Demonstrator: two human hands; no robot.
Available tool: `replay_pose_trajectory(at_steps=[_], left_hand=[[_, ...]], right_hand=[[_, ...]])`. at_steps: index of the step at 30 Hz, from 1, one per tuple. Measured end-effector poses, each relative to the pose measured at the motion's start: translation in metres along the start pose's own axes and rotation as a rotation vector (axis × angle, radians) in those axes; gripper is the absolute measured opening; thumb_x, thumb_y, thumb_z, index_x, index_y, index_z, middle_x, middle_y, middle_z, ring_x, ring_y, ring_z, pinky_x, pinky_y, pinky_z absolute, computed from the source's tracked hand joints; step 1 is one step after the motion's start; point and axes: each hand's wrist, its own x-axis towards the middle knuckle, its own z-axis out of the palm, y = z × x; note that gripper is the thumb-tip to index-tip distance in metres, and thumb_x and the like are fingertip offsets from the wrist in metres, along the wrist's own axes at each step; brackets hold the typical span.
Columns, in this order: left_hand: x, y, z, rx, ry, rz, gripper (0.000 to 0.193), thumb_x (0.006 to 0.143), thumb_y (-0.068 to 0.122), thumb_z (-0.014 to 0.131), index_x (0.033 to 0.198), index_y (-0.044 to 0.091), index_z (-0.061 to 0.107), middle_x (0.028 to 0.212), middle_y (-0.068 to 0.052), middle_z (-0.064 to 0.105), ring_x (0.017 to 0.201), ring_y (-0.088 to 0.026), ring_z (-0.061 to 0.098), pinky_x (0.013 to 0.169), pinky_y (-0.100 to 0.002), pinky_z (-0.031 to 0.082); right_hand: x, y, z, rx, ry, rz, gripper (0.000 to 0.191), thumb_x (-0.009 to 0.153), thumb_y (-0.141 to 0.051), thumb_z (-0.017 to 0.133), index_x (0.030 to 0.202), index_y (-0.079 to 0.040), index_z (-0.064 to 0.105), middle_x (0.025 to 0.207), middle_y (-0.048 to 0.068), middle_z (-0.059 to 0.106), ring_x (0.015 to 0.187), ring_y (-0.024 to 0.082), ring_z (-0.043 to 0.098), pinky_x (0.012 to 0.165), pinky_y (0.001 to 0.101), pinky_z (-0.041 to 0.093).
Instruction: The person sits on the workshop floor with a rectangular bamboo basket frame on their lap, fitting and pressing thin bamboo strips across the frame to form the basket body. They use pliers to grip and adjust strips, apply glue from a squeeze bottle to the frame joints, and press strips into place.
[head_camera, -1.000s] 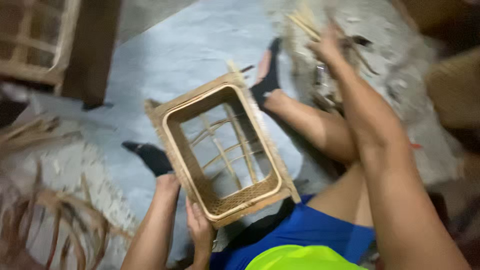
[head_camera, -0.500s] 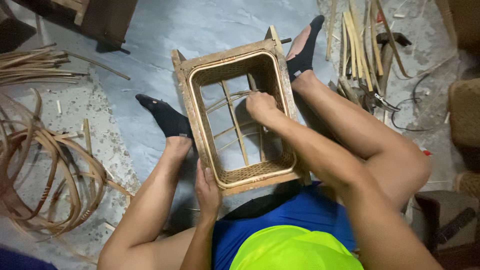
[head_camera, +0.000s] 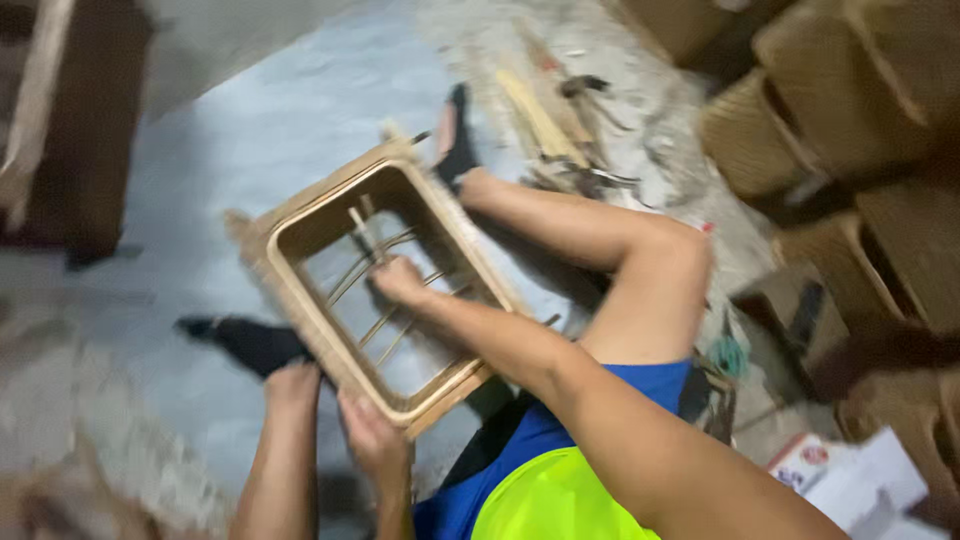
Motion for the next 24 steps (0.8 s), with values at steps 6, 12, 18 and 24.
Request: replay_pose_trajectory(at_steps=[6, 12, 18, 24], left_hand=[[-0.017, -0.004, -0.006, -0.233, -0.095, -0.078, 0.058, 0.111, 0.027, 0.04, 0.157, -0.007, 0.036, 0.145, -0.032, 0.053, 0.129, -0.039, 0.055, 0.108, -0.044, 0.044], [0.073, 0.053, -0.022, 0.205, -0.229, 1.056, 0.05, 0.107, 0.019, 0.045, 0.149, -0.006, 0.034, 0.139, -0.028, 0.052, 0.123, -0.038, 0.057, 0.105, -0.046, 0.048], [0.012, 0.019, -0.019, 0.005, -0.31, 0.498, 0.066, 0.1, 0.013, 0.052, 0.159, -0.008, 0.028, 0.156, -0.028, 0.04, 0.142, -0.037, 0.043, 0.118, -0.044, 0.035], [0.0, -0.042, -0.006, -0.011, -0.069, -0.149, 0.082, 0.085, 0.012, 0.073, 0.156, -0.002, 0.035, 0.141, -0.021, 0.054, 0.121, -0.029, 0.056, 0.1, -0.038, 0.046]], right_hand=[[-0.127, -0.053, -0.122, 0.54, -0.4, -0.298, 0.032, 0.107, -0.034, 0.058, 0.101, -0.004, 0.067, 0.068, 0.009, 0.058, 0.064, 0.024, 0.059, 0.063, 0.0395, 0.05], [-0.107, -0.019, -0.4, -0.012, 0.549, -0.603, 0.022, 0.105, -0.03, 0.064, 0.11, -0.008, 0.067, 0.085, 0.004, 0.068, 0.07, 0.016, 0.064, 0.062, 0.0353, 0.054], [0.04, 0.177, -0.53, -0.4, 0.53, -0.143, 0.033, 0.099, -0.024, 0.066, 0.127, -0.007, 0.066, 0.101, 0.016, 0.07, 0.088, 0.026, 0.064, 0.081, 0.0466, 0.052], [0.08, 0.167, -0.487, -0.681, 0.65, -0.373, 0.021, 0.109, -0.011, 0.067, 0.128, -0.002, 0.067, 0.11, 0.018, 0.07, 0.104, 0.028, 0.068, 0.091, 0.0447, 0.054]])
